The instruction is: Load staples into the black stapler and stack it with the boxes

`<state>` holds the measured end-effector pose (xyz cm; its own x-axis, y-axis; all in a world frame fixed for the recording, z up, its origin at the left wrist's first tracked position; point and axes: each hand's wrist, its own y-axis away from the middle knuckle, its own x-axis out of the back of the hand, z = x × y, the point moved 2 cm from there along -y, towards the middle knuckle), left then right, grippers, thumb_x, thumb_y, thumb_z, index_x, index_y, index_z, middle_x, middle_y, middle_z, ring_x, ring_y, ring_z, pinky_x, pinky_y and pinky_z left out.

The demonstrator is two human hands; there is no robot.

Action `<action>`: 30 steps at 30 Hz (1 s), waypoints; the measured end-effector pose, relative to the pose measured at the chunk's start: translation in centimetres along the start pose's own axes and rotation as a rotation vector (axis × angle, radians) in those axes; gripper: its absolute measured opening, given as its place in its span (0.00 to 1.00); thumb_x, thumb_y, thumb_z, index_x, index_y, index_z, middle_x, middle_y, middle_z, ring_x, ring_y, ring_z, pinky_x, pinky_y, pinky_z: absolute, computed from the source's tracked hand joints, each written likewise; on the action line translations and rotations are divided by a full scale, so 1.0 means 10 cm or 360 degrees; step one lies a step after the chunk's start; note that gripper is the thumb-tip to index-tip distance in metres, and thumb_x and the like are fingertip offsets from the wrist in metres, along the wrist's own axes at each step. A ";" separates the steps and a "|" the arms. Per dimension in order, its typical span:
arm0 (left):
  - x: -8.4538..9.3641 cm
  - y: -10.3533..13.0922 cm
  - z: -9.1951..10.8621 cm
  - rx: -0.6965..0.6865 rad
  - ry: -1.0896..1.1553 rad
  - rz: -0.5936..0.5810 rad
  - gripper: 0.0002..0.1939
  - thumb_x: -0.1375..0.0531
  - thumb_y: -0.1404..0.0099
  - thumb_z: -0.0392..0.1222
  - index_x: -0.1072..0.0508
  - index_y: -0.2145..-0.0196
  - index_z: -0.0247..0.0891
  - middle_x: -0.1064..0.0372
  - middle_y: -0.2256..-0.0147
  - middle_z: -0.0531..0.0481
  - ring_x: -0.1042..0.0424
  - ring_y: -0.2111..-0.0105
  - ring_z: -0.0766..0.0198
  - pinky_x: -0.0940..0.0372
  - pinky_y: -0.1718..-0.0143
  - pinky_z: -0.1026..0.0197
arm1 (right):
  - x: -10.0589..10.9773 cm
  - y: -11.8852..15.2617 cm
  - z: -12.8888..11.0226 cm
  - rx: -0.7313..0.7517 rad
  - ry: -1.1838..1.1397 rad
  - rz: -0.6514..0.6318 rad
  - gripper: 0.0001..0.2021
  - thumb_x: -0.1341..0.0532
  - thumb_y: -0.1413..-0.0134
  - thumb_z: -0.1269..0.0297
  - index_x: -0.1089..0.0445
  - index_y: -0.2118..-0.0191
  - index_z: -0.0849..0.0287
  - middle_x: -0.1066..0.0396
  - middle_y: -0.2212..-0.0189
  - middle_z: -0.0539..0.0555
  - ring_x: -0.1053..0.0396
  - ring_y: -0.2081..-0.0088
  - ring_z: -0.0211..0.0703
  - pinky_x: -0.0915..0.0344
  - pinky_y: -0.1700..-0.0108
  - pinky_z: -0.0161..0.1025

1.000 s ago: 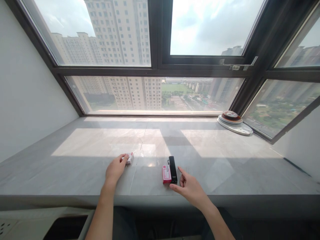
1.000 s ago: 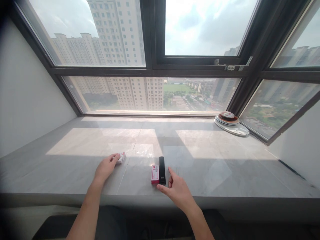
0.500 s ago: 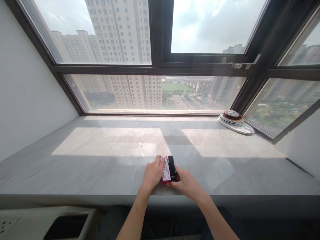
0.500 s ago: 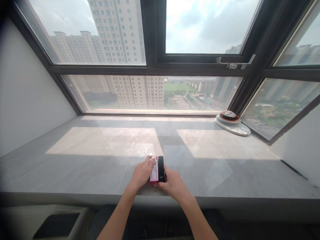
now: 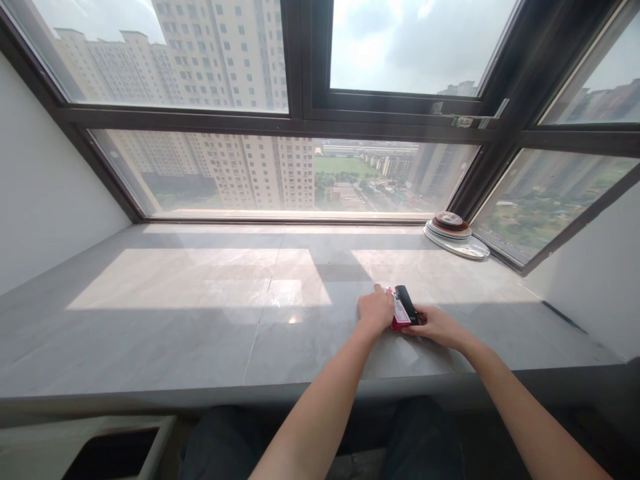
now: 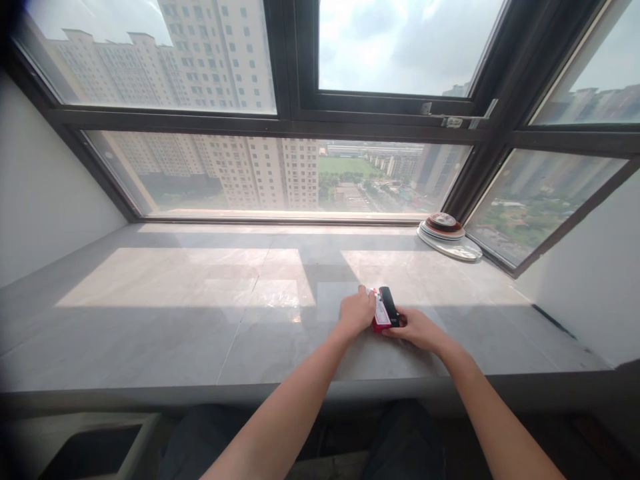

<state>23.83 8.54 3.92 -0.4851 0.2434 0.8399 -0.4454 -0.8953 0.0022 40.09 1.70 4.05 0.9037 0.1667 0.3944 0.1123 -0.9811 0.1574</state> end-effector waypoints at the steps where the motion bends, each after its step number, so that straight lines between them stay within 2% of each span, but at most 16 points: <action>1: -0.04 -0.06 0.09 -0.0025 0.0016 -0.0025 0.27 0.64 0.23 0.50 0.37 0.41 0.32 0.29 0.52 0.24 0.25 0.50 0.44 0.40 0.51 0.44 | 0.09 -0.01 0.05 -0.0008 0.0005 0.0003 0.24 0.28 0.60 0.56 0.23 0.56 0.65 0.22 0.64 0.59 0.27 0.63 0.48 0.35 0.62 0.40; 4: -0.08 -0.15 0.23 -0.0071 0.0070 -0.0075 0.28 0.64 0.23 0.51 0.37 0.40 0.32 0.32 0.49 0.22 0.26 0.49 0.43 0.41 0.50 0.44 | 0.25 0.00 0.14 -0.0051 0.0031 0.0022 0.27 0.27 0.62 0.56 0.23 0.55 0.65 0.22 0.65 0.58 0.27 0.65 0.49 0.35 0.63 0.39; 6: -0.06 -0.13 0.19 -0.0083 0.0110 -0.0073 0.29 0.63 0.23 0.53 0.39 0.38 0.33 0.32 0.47 0.23 0.26 0.49 0.43 0.40 0.51 0.46 | 0.34 0.06 0.15 -0.0115 0.0112 0.0084 0.35 0.25 0.65 0.55 0.26 0.47 0.63 0.23 0.70 0.54 0.29 0.69 0.46 0.36 0.66 0.39; 9: 0.10 0.07 -0.07 -0.0044 0.0166 -0.0008 0.34 0.67 0.23 0.57 0.44 0.33 0.32 0.28 0.50 0.27 0.25 0.52 0.46 0.38 0.55 0.50 | 0.45 0.27 0.07 -0.0181 0.0306 0.0293 0.53 0.25 0.63 0.53 0.44 0.31 0.63 0.29 0.77 0.46 0.33 0.75 0.42 0.38 0.69 0.37; 11: 0.27 0.33 -0.37 -0.0002 0.0184 0.0065 0.36 0.70 0.24 0.57 0.42 0.33 0.31 0.25 0.54 0.30 0.24 0.53 0.48 0.37 0.56 0.52 | 0.39 0.44 -0.07 -0.0102 0.0346 0.0439 0.55 0.27 0.56 0.50 0.54 0.27 0.62 0.32 0.78 0.45 0.35 0.75 0.41 0.38 0.70 0.37; 13: 0.48 0.65 -0.72 0.0001 0.0179 0.0160 0.35 0.70 0.23 0.54 0.35 0.37 0.37 0.24 0.53 0.36 0.25 0.52 0.52 0.36 0.53 0.53 | 0.12 0.53 -0.27 0.0073 0.0299 0.0479 0.47 0.34 0.46 0.46 0.53 0.27 0.57 0.31 0.75 0.47 0.34 0.74 0.41 0.37 0.69 0.38; 15: 0.68 1.00 -1.08 0.0011 0.0146 0.0273 0.31 0.66 0.23 0.53 0.34 0.38 0.40 0.28 0.47 0.39 0.31 0.45 0.52 0.39 0.45 0.52 | -0.36 0.51 -0.48 0.0243 0.0315 0.0369 0.37 0.40 0.40 0.44 0.46 0.29 0.51 0.26 0.67 0.51 0.30 0.67 0.44 0.33 0.63 0.40; 17: 0.82 1.32 -1.39 0.0028 0.0064 0.0374 0.26 0.59 0.23 0.53 0.36 0.36 0.44 0.34 0.39 0.41 0.39 0.37 0.49 0.45 0.39 0.47 | -0.93 0.38 -0.63 0.0397 0.0450 0.0145 0.32 0.43 0.37 0.45 0.42 0.31 0.47 0.26 0.49 0.56 0.29 0.50 0.50 0.32 0.48 0.46; 19: 0.89 1.59 -1.64 0.0002 -0.0147 0.0482 0.26 0.53 0.25 0.53 0.39 0.33 0.49 0.42 0.33 0.45 0.48 0.32 0.46 0.53 0.34 0.41 | -1.45 0.20 -0.69 0.0466 0.0747 0.0075 0.33 0.44 0.36 0.46 0.47 0.29 0.46 0.40 0.33 0.55 0.45 0.33 0.56 0.46 0.34 0.54; 21: 0.89 1.78 -1.78 -0.0039 -0.0302 0.0507 0.28 0.51 0.26 0.53 0.44 0.31 0.54 0.49 0.30 0.50 0.55 0.29 0.46 0.61 0.31 0.39 | -1.79 0.04 -0.66 0.0394 0.1063 0.0187 0.32 0.48 0.33 0.47 0.50 0.28 0.47 0.53 0.28 0.53 0.60 0.27 0.58 0.61 0.30 0.60; 24: 0.85 1.92 -1.84 -0.0078 -0.0376 0.0473 0.30 0.51 0.26 0.53 0.49 0.29 0.56 0.55 0.28 0.53 0.59 0.28 0.48 0.63 0.30 0.39 | -2.00 -0.08 -0.56 0.0338 0.1336 0.0345 0.30 0.53 0.30 0.48 0.53 0.27 0.46 0.60 0.26 0.50 0.68 0.26 0.57 0.70 0.30 0.62; 30: 0.84 1.91 -1.80 -0.0037 -0.0381 0.0471 0.30 0.51 0.26 0.53 0.50 0.29 0.58 0.57 0.28 0.54 0.59 0.28 0.49 0.63 0.30 0.39 | -1.98 -0.05 -0.51 0.0336 0.1451 0.0361 0.30 0.56 0.29 0.47 0.56 0.26 0.45 0.61 0.26 0.49 0.68 0.26 0.57 0.70 0.30 0.61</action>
<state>-2.29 0.14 1.22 -0.4068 -0.1210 0.9055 -0.3305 -0.9046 -0.2693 20.01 -0.65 0.73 0.2544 -0.1044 0.9615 0.1270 -0.9819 -0.1402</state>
